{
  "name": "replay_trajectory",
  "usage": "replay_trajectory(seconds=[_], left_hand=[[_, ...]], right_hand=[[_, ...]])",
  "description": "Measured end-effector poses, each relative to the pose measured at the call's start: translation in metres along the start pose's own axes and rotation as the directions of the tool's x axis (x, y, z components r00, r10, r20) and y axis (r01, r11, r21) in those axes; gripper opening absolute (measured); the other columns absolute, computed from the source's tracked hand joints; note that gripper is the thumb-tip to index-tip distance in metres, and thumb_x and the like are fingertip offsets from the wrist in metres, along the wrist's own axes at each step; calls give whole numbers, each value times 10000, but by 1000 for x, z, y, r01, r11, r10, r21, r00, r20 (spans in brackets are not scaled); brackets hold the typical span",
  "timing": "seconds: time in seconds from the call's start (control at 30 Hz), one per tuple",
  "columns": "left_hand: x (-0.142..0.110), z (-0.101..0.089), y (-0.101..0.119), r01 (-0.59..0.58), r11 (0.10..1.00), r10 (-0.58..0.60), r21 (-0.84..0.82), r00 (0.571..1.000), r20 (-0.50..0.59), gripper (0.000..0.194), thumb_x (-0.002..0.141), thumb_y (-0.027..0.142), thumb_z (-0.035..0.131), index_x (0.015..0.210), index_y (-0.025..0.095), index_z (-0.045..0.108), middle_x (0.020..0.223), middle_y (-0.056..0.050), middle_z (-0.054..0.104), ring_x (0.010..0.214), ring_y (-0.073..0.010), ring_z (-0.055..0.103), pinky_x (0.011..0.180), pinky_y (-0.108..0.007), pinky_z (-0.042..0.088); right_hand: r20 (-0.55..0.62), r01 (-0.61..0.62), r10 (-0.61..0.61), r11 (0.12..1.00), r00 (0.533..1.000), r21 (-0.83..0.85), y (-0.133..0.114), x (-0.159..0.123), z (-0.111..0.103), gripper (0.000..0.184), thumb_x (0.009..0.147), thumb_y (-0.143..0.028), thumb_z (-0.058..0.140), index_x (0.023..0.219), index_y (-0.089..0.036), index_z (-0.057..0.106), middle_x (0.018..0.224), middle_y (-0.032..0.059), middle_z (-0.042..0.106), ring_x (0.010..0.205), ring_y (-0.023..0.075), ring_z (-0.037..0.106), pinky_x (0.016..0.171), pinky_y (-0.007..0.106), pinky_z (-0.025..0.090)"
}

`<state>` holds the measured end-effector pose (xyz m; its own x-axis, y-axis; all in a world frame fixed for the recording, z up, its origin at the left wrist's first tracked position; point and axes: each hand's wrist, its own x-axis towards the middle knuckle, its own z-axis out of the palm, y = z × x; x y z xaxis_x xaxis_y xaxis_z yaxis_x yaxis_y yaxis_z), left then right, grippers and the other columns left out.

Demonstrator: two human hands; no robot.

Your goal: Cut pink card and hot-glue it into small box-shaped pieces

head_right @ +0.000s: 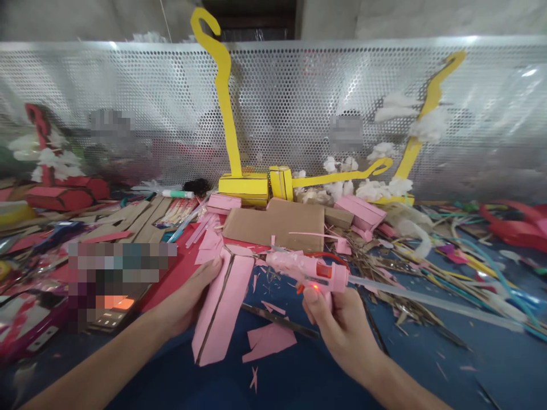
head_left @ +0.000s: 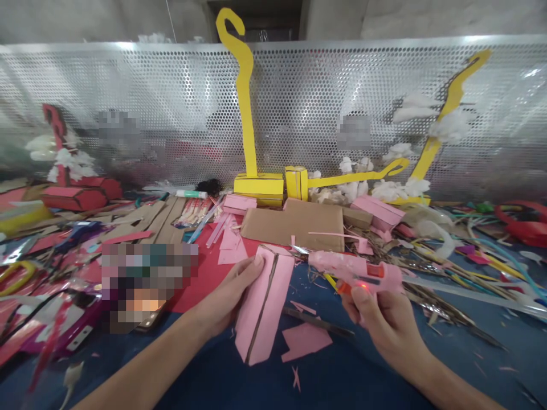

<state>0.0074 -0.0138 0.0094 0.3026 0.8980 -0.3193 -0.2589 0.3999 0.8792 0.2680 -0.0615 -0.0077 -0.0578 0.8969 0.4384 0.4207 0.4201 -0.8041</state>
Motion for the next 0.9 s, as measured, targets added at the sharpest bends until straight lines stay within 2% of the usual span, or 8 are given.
replay_trajectory(seconds=[0.07,0.13,0.2,0.3,0.5,0.67,0.8,0.9], left_hand=[[-1,2,4,24,999,-23,-21,998,57,584,770,668,765,1116,198,738,1095,-108,794,1006,-267,730,811,-317,586],[-1,3,5,53,997,-47,-49,993,107,588,820,689,700,1097,174,755,1002,-113,808,948,-253,746,793,-306,594],[0,2,5,110,991,-99,-71,986,134,626,835,723,652,1047,146,773,882,-109,805,880,-242,754,750,-284,598],[2,-2,2,165,981,-148,-100,976,161,646,844,730,636,1025,127,781,839,-102,795,819,-222,754,723,-263,597],[5,-7,-1,188,963,-135,-190,955,263,626,901,701,585,1122,138,749,857,-94,763,703,-167,697,671,-245,556],[5,-7,-1,181,965,-117,-191,946,303,618,906,705,569,1028,125,746,813,-89,715,655,-149,639,642,-242,509],[4,-6,-1,168,970,-108,-178,945,308,619,899,717,566,1059,142,734,779,-73,688,635,-153,606,608,-246,474],[3,-5,-1,152,977,-92,-150,934,345,625,910,721,539,958,128,732,738,-67,658,604,-142,567,600,-249,456]], right_hand=[[-3,6,-6,1000,1000,8,-1,0,0,579,1032,-525,432,559,-192,465,528,-16,395,483,101,331,446,249,254],[-27,20,-19,999,999,29,-1,-2,0,573,1033,-520,438,563,-193,471,524,-15,408,475,101,335,441,249,258],[-53,25,-22,998,998,53,0,-3,0,559,1033,-516,443,575,-197,481,525,-9,437,471,105,355,436,251,262],[-42,24,-21,997,999,79,3,-5,0,545,1026,-520,458,588,-198,495,531,2,471,475,114,385,436,255,270],[-24,26,-23,993,999,118,9,-7,0,507,1016,-512,490,625,-190,519,546,-2,472,486,115,392,451,252,284],[29,8,-11,995,1000,98,10,-8,-1,493,1028,-495,471,641,-192,508,567,0,473,506,118,399,470,256,299],[34,34,-37,996,999,82,9,-7,0,502,1035,-475,460,620,-194,492,556,-11,439,500,113,376,462,251,296],[39,47,-50,995,998,85,6,-6,1,500,1040,-468,446,619,-199,469,561,-16,425,497,109,367,456,245,297]])
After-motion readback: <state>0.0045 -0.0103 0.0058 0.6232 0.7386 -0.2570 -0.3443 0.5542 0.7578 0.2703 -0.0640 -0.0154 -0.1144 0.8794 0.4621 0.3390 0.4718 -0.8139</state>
